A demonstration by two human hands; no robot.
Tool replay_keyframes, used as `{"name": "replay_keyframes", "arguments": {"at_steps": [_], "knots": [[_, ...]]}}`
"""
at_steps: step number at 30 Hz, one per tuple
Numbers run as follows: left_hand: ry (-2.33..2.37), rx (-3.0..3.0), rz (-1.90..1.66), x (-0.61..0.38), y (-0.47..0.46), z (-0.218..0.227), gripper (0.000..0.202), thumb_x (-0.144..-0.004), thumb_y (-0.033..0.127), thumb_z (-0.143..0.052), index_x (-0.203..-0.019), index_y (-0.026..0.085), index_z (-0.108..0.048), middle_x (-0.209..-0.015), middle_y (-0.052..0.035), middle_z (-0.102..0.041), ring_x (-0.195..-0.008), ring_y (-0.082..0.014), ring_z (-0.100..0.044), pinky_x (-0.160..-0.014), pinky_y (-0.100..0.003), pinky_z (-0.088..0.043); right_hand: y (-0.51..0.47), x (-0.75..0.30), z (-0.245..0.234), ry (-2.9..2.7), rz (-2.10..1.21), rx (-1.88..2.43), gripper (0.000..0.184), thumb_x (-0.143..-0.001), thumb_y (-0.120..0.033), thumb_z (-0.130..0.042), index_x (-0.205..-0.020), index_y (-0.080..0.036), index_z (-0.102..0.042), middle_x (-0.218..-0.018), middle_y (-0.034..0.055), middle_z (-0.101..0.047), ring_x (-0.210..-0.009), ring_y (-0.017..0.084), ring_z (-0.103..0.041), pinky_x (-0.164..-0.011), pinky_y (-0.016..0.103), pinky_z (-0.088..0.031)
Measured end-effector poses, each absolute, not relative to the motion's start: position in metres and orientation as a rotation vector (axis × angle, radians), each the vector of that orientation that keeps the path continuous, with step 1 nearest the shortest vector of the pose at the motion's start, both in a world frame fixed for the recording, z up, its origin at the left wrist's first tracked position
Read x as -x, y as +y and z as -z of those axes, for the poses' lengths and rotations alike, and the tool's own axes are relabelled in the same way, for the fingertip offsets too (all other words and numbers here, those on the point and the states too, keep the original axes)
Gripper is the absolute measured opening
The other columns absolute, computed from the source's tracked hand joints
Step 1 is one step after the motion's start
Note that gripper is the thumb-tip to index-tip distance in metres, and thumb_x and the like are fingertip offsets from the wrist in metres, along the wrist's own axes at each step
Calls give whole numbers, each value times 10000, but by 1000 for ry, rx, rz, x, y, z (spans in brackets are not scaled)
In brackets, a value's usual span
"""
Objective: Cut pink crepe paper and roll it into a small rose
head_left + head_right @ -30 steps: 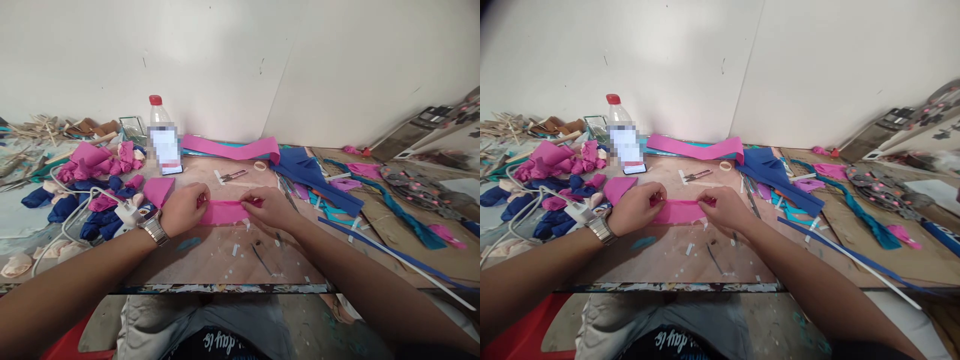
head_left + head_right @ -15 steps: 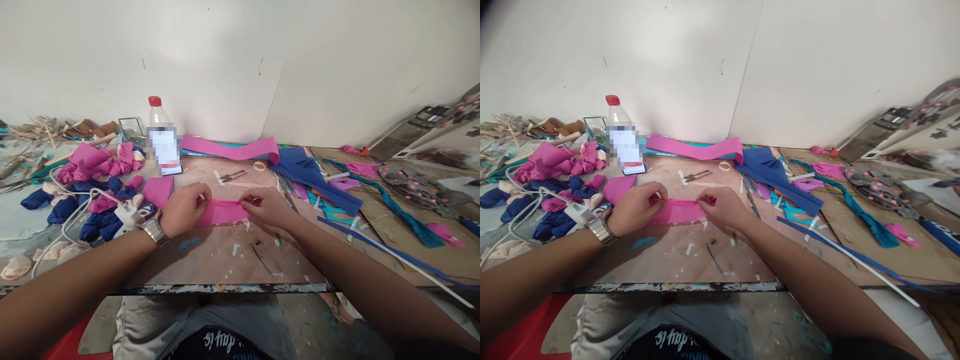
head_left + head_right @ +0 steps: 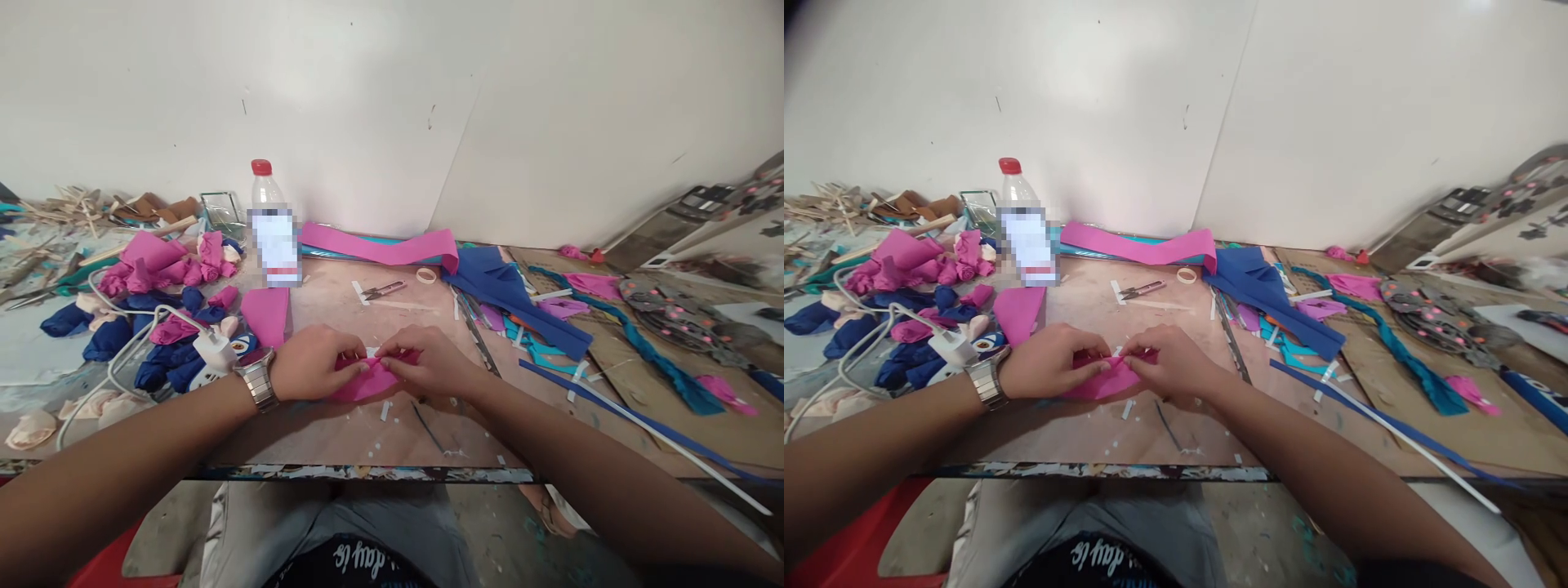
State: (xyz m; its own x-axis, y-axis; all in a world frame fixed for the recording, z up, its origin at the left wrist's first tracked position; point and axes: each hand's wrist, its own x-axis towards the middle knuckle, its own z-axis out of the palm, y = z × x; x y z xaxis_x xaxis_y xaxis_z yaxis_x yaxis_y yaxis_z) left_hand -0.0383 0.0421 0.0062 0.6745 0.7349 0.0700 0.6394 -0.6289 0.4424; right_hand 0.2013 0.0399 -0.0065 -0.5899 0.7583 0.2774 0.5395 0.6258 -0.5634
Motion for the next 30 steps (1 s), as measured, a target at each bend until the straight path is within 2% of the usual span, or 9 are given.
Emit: {"name": "replay_keyframes", "arguments": {"at_steps": [5,12,19,25,30], "knots": [[1004,-2509,-331,37,39,-9,313,-951,445,-580,-992,203,-774,-880,-63,-784,-790,-199,-701,-712,-278,-446,34,-196,5,-2328,-662,982,146,-874,-187,-663,-920,-207,-801,-844,22,-807,-759,150,-731,-718,242,-517],[1000,-2473,-322,38,40,-12,243,-941,276,-543,-969,210,-775,-847,-41,-779,-753,-172,-677,-683,-267,-406,33,-195,2,-2289,-770,1047,160,-858,-191,-658,-934,-191,-799,-840,23,-801,-744,144,-718,-696,229,-516],[1075,-2439,-293,39,44,-11,239,-885,227,-539,-898,214,-776,-784,-28,-763,-675,-154,-630,-640,-264,-376,48,-210,2,-2329,-775,1209,153,-842,-185,-656,-901,-190,-798,-829,23,-794,-737,151,-706,-682,244,-505],[1232,-2532,-266,40,45,-11,277,-900,239,-496,-864,212,-770,-806,-55,-771,-694,-190,-640,-617,-294,-351,57,-219,0,-2347,-741,1245,149,-847,-199,-652,-872,-183,-799,-805,21,-789,-723,146,-690,-665,241,-489],[1369,-2590,-269,40,48,-8,330,-918,263,-468,-928,199,-792,-893,-98,-796,-771,-242,-688,-660,-326,-409,55,-216,-3,-2315,-678,1209,134,-851,-208,-662,-854,-184,-794,-793,15,-789,-705,143,-687,-669,245,-495]]}}
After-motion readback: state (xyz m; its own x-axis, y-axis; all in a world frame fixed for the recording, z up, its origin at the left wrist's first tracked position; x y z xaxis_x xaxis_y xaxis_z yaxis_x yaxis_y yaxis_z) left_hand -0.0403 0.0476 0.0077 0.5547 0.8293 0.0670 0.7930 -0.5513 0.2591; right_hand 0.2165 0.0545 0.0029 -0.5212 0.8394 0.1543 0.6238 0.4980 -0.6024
